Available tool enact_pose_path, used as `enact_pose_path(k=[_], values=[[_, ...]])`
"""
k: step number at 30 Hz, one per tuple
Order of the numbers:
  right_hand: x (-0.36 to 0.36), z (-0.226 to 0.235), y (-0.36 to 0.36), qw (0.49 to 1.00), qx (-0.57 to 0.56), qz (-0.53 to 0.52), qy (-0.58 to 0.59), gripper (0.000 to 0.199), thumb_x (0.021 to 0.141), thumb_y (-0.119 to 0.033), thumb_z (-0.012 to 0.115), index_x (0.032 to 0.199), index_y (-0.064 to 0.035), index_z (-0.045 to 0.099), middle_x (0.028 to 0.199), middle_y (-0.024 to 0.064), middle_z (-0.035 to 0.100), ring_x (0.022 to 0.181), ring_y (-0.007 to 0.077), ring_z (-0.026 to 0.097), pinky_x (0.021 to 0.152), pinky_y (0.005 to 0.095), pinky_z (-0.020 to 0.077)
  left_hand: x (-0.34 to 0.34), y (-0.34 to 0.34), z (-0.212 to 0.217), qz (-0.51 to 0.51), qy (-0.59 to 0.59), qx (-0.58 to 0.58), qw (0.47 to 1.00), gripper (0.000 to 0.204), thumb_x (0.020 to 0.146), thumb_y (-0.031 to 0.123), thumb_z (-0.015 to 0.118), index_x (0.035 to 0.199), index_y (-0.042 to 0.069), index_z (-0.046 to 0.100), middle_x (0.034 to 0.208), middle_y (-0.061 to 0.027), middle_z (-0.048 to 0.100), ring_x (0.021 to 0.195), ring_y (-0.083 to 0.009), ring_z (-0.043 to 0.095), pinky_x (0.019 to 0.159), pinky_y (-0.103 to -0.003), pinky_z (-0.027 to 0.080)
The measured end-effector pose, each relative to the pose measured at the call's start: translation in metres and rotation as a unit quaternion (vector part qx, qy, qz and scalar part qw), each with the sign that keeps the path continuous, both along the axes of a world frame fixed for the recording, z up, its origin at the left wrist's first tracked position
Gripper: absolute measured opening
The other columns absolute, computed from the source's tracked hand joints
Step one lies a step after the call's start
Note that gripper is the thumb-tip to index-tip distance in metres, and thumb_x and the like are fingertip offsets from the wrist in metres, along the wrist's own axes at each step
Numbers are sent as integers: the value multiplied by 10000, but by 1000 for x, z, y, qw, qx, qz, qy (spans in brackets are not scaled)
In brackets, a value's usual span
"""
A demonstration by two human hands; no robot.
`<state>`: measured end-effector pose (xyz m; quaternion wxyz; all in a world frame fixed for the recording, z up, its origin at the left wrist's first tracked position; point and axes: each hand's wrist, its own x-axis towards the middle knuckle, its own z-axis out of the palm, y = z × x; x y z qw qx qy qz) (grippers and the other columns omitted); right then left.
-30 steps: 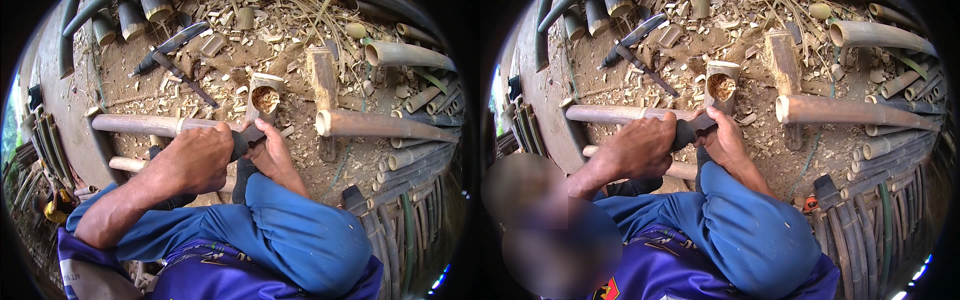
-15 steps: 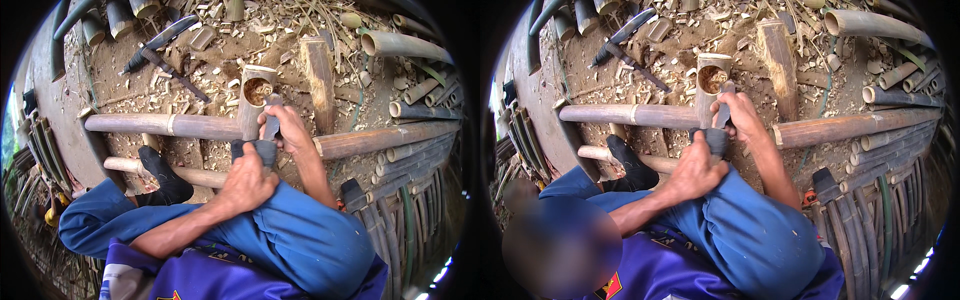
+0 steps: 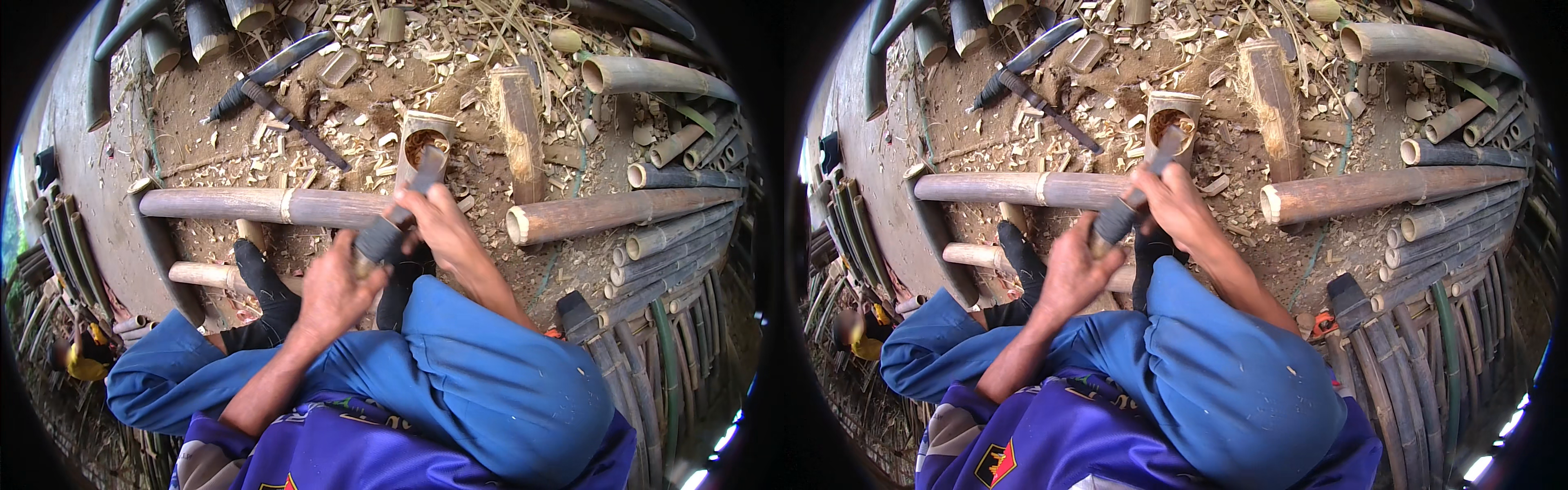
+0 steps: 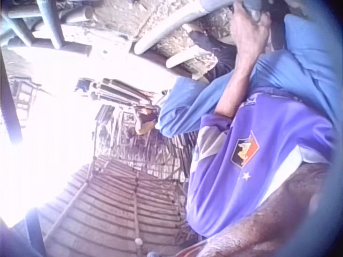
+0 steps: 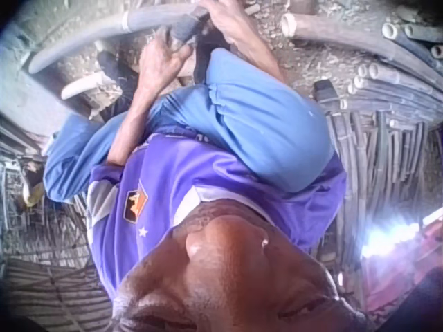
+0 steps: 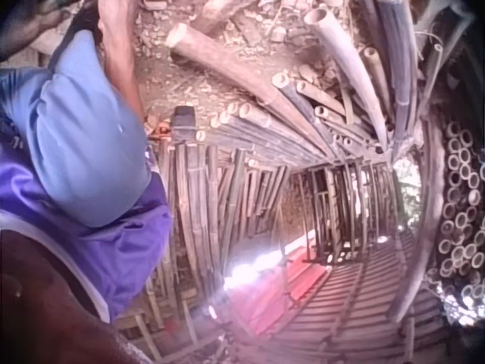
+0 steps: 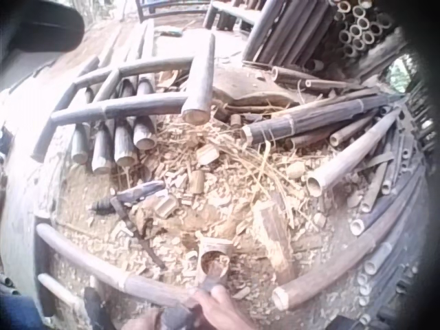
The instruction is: The person carves and fits joints into bamboo poles using a small knife and a wooden mallet. The person repeatedly strikes the knife with the mallet to chisel out sections of the bamboo and then tests the fit by inserting another bamboo pole into the carved joint.
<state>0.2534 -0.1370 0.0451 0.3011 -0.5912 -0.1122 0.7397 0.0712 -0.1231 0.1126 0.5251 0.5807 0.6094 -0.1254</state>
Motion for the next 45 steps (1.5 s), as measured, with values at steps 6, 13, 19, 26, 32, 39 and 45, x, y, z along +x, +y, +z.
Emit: enact_pose_path(k=[6,13,19,26,32,39,45], values=[[-7,-14,36,977,14,-150,150,271,996,-253,574,1020,12,625,864,130,703,680,209,687,527,329,584,20,83,33,-102,112,169,974,306,685,205,792,901,2,714,721,-217,693,710,-379,721,688,-476,568],[7,-13,19,865,32,-392,311,222,1022,-204,533,1113,-19,614,1006,117,707,880,226,729,760,398,626,91,109,67,-349,124,277,887,110,750,126,731,795,30,701,724,-184,695,670,-340,711,636,-446,554],[12,-33,-7,816,67,-422,390,293,1054,-289,513,1192,-48,608,1157,109,693,1078,207,680,985,366,544,141,84,60,-552,120,385,730,151,797,133,713,647,128,693,556,39,574,544,-100,608,364,-383,423],[0,-28,-10,799,24,-400,448,422,1081,-383,444,1280,-34,575,1263,106,675,1174,257,636,1066,395,472,116,69,49,-543,110,413,723,122,834,98,665,767,-1,643,644,-59,615,584,-208,649,458,-401,485],[-3,17,-49,960,2,-205,191,229,1052,-240,508,1194,-67,560,1075,92,676,1050,196,642,1004,365,483,52,37,57,-517,-89,87,847,291,792,106,699,994,-101,675,943,-214,737,852,-299,745,715,-414,626],[83,20,-31,897,52,233,-373,292,972,-227,574,1200,-46,589,1087,158,672,1015,262,658,909,408,518,141,52,-20,-447,-317,311,776,687,791,90,748,1422,123,478,1228,-154,554,1202,-311,538,996,-419,455],[112,20,19,734,-66,421,-528,353,970,-329,598,1141,-20,620,1016,168,658,879,337,661,768,473,547,159,85,-72,-347,-366,176,846,783,800,76,759,1473,170,370,1230,-196,517,1100,-391,647,836,-486,602]])
